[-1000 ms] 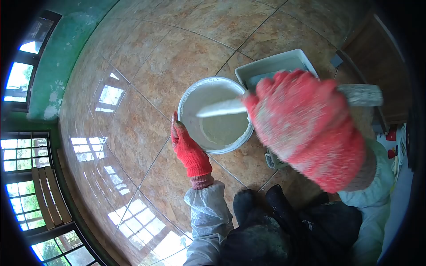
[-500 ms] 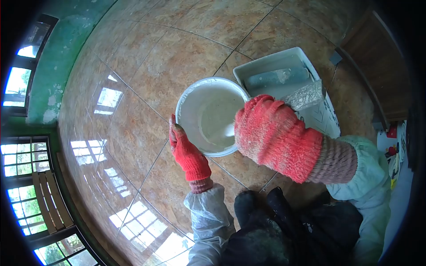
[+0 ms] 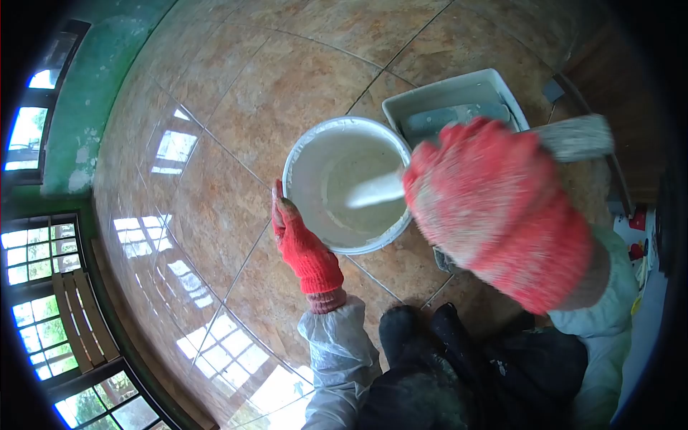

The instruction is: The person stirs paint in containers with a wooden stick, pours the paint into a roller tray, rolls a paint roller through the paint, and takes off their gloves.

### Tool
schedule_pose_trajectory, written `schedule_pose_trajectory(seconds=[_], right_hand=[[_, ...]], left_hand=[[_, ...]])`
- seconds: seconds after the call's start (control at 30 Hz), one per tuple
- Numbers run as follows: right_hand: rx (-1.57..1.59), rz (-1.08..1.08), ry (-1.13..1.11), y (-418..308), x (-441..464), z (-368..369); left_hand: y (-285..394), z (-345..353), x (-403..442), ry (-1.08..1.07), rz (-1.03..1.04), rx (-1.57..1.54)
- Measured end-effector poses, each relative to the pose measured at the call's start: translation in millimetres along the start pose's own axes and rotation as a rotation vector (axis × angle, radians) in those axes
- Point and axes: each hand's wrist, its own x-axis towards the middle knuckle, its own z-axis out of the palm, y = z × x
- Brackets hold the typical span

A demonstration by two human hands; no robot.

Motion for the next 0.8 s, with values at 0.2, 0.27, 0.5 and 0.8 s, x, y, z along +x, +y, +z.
schedule_pose_trajectory(seconds=[0.2, 0.27, 0.5, 0.8], right_hand=[[-0.076, 0.176, 0.044, -20.3, 7.7, 31.3], [-0.251, 0.300, 0.034, -34.9, 12.2, 41.4], [0.210, 0.203, 0.067, 21.7, -0.6, -12.6], [0.228, 0.187, -0.119, 19.4, 1.3, -18.1]], left_hand=[[-0.2, -0.5, 1.7, 0.001, -0.021, -0.023], [-1.2, -0.6, 2.5, -0.006, -0.023, -0.043], [0.5, 1.5, 3.1, 0.028, -0.043, -0.029], [0.0, 1.0, 3.3, 0.061, -0.032, -0.011]])
